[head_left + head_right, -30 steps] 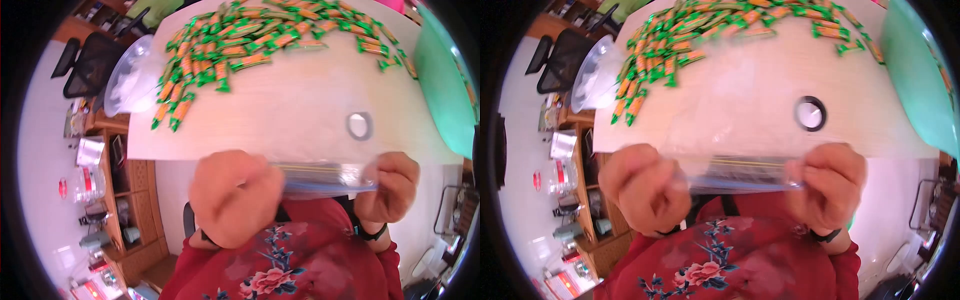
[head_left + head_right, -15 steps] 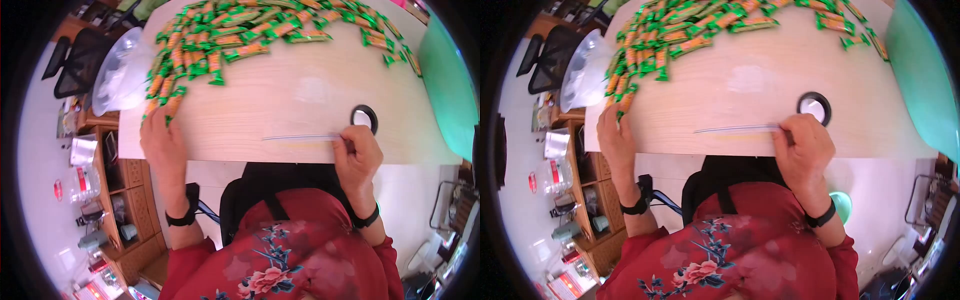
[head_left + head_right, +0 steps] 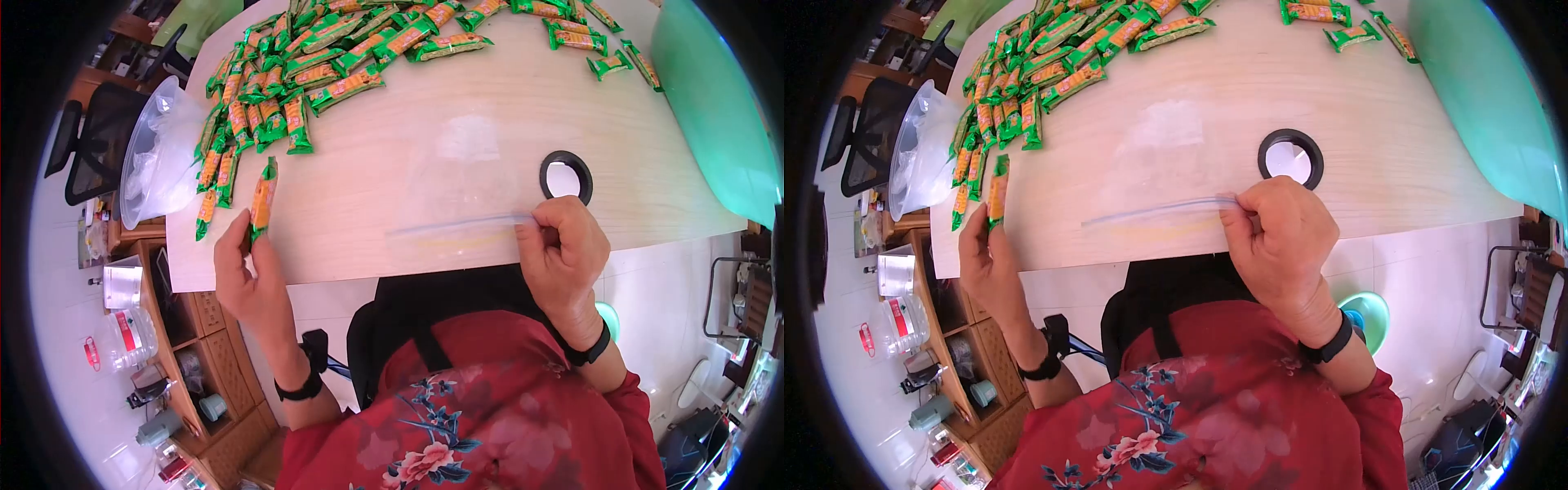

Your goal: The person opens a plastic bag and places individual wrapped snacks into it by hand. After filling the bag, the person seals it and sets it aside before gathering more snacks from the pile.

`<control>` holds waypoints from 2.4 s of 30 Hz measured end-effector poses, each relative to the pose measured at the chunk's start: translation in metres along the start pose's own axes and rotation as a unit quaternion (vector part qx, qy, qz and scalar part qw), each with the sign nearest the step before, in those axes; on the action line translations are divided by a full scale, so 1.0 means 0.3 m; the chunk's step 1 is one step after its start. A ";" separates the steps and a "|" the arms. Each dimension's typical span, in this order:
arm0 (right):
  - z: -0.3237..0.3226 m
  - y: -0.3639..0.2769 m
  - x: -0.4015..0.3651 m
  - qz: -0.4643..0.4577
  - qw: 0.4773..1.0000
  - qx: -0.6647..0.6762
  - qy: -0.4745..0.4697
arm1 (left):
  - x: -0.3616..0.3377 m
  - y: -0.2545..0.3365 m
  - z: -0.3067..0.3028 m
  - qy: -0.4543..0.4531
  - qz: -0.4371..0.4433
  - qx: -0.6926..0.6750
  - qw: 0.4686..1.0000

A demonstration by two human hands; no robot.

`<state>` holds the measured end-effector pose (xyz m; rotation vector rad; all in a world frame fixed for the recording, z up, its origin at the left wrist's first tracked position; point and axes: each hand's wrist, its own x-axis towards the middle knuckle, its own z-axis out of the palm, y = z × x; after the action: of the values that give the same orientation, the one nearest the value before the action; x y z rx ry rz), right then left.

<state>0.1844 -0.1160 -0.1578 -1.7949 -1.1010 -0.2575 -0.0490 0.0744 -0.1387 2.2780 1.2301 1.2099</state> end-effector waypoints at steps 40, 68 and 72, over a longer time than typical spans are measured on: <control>0.000 0.027 -0.006 -0.111 0.994 -0.008 0.013 | -0.091 0.291 0.164 -0.107 0.245 -0.061 0.962; 0.002 0.035 -0.025 -0.099 0.995 -0.011 0.026 | -0.076 0.261 0.215 -0.039 0.335 -0.038 0.941; 0.004 0.032 -0.027 -0.094 0.995 -0.005 0.027 | -0.091 0.304 0.192 -0.134 0.280 -0.051 0.949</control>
<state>0.1869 -0.1206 -0.1693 -1.6851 -1.2335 -0.4221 0.0387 0.0061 -0.1355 2.6901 0.4200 1.0365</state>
